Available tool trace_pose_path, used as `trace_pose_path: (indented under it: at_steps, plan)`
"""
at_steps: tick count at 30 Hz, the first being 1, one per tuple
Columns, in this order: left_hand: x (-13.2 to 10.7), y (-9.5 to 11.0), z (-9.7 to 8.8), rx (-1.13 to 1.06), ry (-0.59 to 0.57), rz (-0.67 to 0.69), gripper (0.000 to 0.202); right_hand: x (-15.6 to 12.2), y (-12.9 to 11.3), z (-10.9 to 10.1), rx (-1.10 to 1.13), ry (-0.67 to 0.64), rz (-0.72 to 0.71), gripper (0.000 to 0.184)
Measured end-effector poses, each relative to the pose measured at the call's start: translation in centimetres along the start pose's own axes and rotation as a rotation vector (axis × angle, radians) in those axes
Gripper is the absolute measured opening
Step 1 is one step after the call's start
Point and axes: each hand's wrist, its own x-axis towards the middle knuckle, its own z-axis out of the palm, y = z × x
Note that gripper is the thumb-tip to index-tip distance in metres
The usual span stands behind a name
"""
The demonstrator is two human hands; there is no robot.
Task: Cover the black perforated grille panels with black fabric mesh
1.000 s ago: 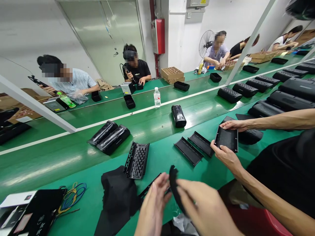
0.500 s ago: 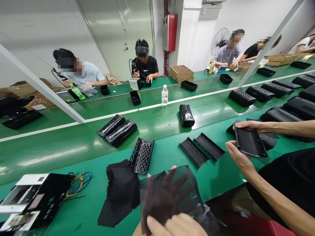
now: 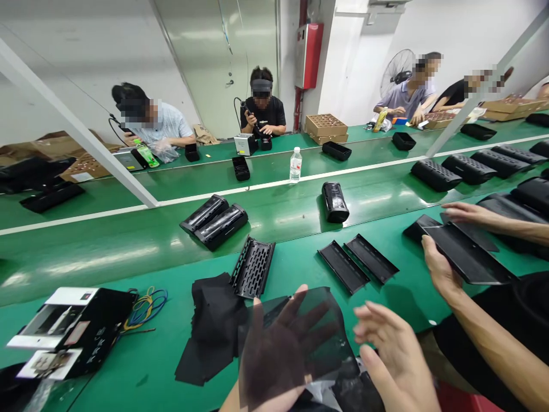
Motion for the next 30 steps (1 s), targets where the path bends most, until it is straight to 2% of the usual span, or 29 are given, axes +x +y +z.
trace_pose_path:
  at_steps: [1,3,5,8,12,15,18,20,25,27,30]
  plan:
    - [-0.1,0.1,-0.2,0.005,-0.026,0.0,0.069,-1.3,0.4,1.5,0.054,0.023,0.021,0.055]
    - [-0.1,0.1,-0.6,0.009,-0.065,0.002,0.069,-2.6,0.7,3.8,0.205,-0.106,0.177,0.05]
    - [-0.2,0.1,-0.9,-0.003,-0.113,0.01,0.068,-2.5,0.2,5.0,0.315,-0.245,0.313,0.036]
    - [-0.2,0.1,-1.4,-0.034,-0.176,0.034,0.069,-1.5,-0.6,5.2,0.342,-0.28,0.331,0.018]
    - [-1.0,0.5,-2.2,-0.055,-0.126,0.057,0.067,-0.6,-0.6,4.0,0.208,-0.186,0.243,0.021]
    - [-2.1,0.5,-3.3,-0.023,-0.011,0.081,0.06,-0.1,-0.1,3.0,0.045,-0.156,0.168,0.027]
    - [-3.1,0.0,-4.3,0.089,0.196,0.13,0.036,0.3,0.5,2.3,-0.044,-0.168,0.141,0.033]
    - [-3.6,-0.4,-4.6,0.177,0.334,0.175,0.03,0.5,0.7,2.1,-0.083,-0.184,0.135,0.037]
    - [-3.9,-0.4,-4.9,0.343,0.513,0.196,0.028,1.0,1.6,2.4,-0.245,-0.2,0.064,0.026]
    - [-3.6,-0.3,-6.5,0.444,0.588,0.202,0.031,1.6,2.8,2.6,-0.312,-0.239,0.028,0.023]
    - [-2.7,-0.7,-11.2,0.681,0.742,0.218,0.038,3.2,6.1,3.1,-0.51,-0.339,-0.01,0.023]
